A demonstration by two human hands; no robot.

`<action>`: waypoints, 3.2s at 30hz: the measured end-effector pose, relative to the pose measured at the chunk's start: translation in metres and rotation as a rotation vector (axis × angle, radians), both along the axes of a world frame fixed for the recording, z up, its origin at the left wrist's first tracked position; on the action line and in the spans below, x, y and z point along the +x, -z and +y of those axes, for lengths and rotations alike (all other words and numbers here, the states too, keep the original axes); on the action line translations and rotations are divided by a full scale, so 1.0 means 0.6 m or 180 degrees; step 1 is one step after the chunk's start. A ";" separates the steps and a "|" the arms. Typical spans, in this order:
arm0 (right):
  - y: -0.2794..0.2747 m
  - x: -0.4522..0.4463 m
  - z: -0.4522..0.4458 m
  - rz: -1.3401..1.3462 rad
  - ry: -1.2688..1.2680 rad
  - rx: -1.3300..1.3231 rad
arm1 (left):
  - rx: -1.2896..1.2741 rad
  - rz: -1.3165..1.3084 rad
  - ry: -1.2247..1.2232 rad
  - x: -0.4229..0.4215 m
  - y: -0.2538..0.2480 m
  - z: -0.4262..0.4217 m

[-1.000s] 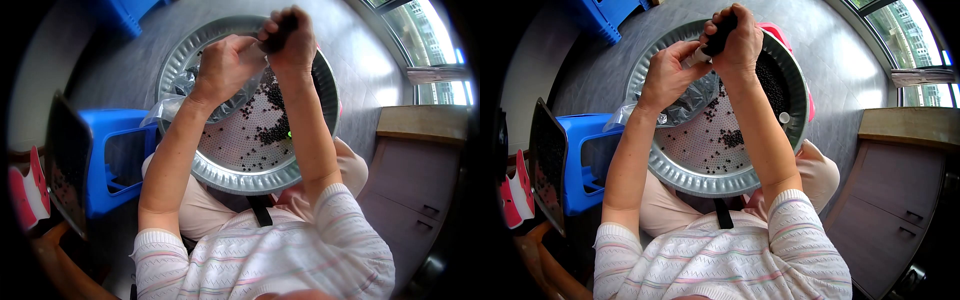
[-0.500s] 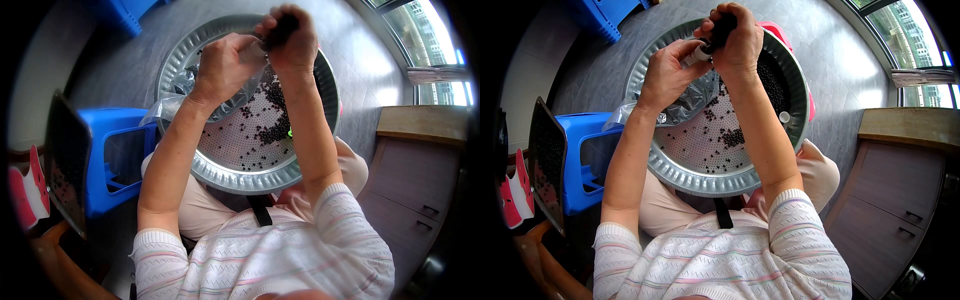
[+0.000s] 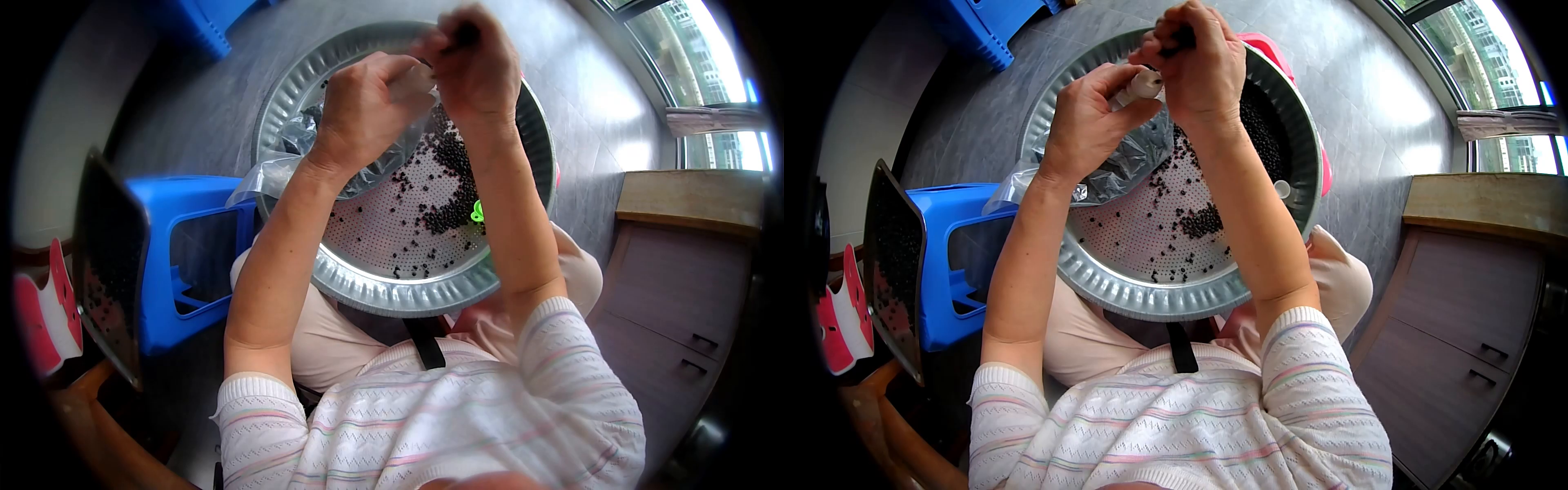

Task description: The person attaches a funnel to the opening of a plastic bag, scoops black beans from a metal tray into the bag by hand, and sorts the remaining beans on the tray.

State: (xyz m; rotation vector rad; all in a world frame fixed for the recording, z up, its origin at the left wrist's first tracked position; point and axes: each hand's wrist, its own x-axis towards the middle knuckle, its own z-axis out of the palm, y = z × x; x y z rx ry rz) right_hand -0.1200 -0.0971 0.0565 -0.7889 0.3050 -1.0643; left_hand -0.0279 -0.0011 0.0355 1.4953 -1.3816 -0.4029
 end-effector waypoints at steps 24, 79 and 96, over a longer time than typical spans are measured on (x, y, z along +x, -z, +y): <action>0.274 -0.167 0.060 0.4714 0.0234 -0.4963 | 0.0072 0.0346 0.0159 0.002 0.009 -0.005; -0.001 0.008 0.004 -0.0082 0.0249 0.0354 | 0.0043 0.0128 0.0060 0.004 0.003 -0.004; -0.001 0.008 0.004 0.0045 0.0110 0.0008 | -0.0062 0.0147 0.0079 0.002 0.003 -0.004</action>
